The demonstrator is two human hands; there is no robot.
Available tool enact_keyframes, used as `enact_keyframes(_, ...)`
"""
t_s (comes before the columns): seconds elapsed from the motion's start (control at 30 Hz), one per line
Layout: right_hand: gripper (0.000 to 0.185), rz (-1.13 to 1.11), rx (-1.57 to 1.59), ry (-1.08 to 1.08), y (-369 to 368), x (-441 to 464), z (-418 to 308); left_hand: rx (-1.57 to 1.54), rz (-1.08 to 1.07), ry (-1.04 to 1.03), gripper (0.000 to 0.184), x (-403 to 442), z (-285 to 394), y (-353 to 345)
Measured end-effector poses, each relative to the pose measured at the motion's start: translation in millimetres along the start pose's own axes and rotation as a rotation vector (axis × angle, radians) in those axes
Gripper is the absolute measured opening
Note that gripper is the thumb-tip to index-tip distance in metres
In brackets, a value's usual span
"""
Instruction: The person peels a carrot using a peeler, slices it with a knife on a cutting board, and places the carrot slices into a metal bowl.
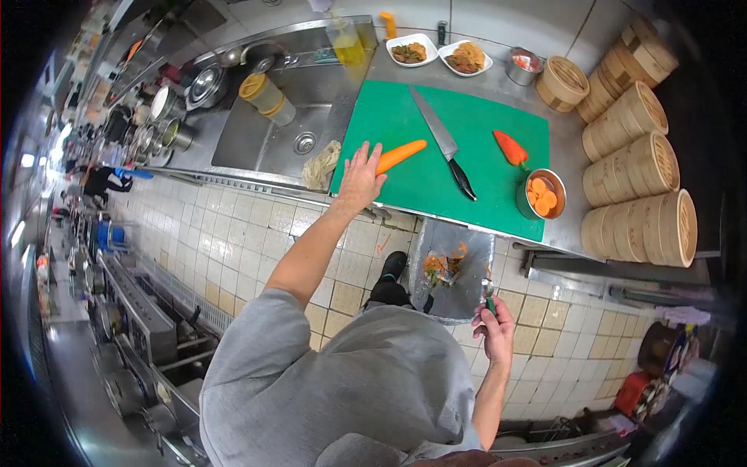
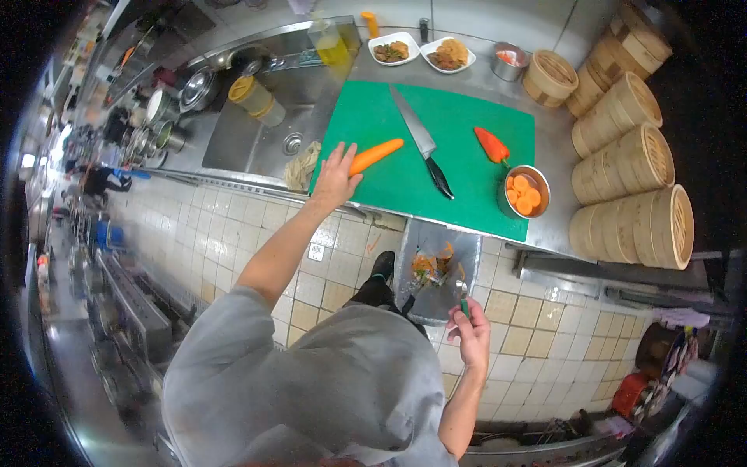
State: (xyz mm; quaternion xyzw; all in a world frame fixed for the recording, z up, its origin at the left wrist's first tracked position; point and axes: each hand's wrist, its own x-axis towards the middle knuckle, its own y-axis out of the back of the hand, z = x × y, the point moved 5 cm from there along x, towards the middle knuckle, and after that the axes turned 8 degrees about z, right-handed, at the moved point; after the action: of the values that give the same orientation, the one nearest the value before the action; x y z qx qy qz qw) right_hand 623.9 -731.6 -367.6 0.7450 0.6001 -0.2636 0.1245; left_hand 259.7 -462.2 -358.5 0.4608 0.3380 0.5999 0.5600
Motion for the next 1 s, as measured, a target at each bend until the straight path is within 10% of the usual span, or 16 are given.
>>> enact_keyframes(0.1, 0.038, -0.167, 0.233, -0.076, 4, 15, 0, -0.036, 0.054, -0.022, 0.079, -18, 0, 20)
enact_keyframes(0.27, 0.036, -0.169, -0.363, -0.228, 10, 55, 56, -0.056, 0.119, -0.144, 0.067, -31, -2, 49)
enact_keyframes(0.43, 0.034, -0.155, -0.004, -0.134, -26, 34, 4, -0.324, 0.118, -0.265, 0.059, -32, 49, 50)
enact_keyframes(0.83, 0.035, 0.030, 0.365, -0.003, -153, 37, -17, -1.375, -1.595, 0.251, 0.047, -56, 113, -35)
enact_keyframes(1.0, 0.035, 0.189, 0.469, 0.047, -163, 20, -12, -1.373, -1.614, 0.263, 0.032, -41, 96, -30)
